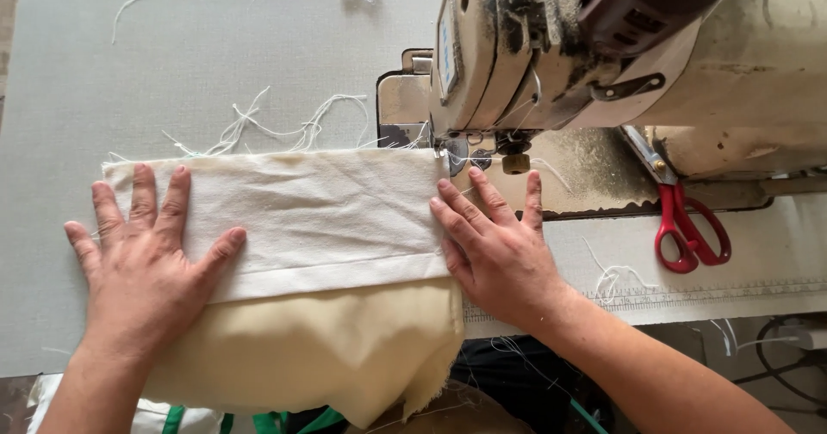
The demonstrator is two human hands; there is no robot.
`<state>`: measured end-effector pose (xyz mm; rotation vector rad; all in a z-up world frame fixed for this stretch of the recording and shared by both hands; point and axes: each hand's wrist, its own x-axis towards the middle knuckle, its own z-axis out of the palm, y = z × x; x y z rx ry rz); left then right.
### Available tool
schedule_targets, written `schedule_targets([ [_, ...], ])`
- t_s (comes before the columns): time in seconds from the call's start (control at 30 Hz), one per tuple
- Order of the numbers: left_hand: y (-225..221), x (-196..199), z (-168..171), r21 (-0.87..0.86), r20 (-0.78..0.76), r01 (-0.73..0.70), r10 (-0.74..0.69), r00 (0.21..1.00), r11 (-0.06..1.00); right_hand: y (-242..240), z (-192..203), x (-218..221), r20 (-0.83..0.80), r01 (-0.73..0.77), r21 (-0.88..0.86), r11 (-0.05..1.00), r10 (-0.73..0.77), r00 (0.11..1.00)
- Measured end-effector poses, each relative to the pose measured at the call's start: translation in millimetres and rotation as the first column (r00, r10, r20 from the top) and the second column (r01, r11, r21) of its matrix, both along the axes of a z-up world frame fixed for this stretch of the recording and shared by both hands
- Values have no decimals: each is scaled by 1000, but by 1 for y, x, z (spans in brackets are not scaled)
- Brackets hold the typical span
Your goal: Sewing fabric bags using an industrial sewing machine, trimming excess threads with scissors, and sorting them into a basket.
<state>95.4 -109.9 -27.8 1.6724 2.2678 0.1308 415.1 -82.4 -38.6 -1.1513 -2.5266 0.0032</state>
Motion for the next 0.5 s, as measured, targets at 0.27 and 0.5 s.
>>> schedule_targets([
  [0.27,32,123,-7,534,-163,636,-671,724,557,-5,-3,0,21,39,43,998,-40,999],
  [0.5,49,135,-22,380,-99,748,-780,617,544,-1,36,92,-309,90,-47,995,-100,946],
])
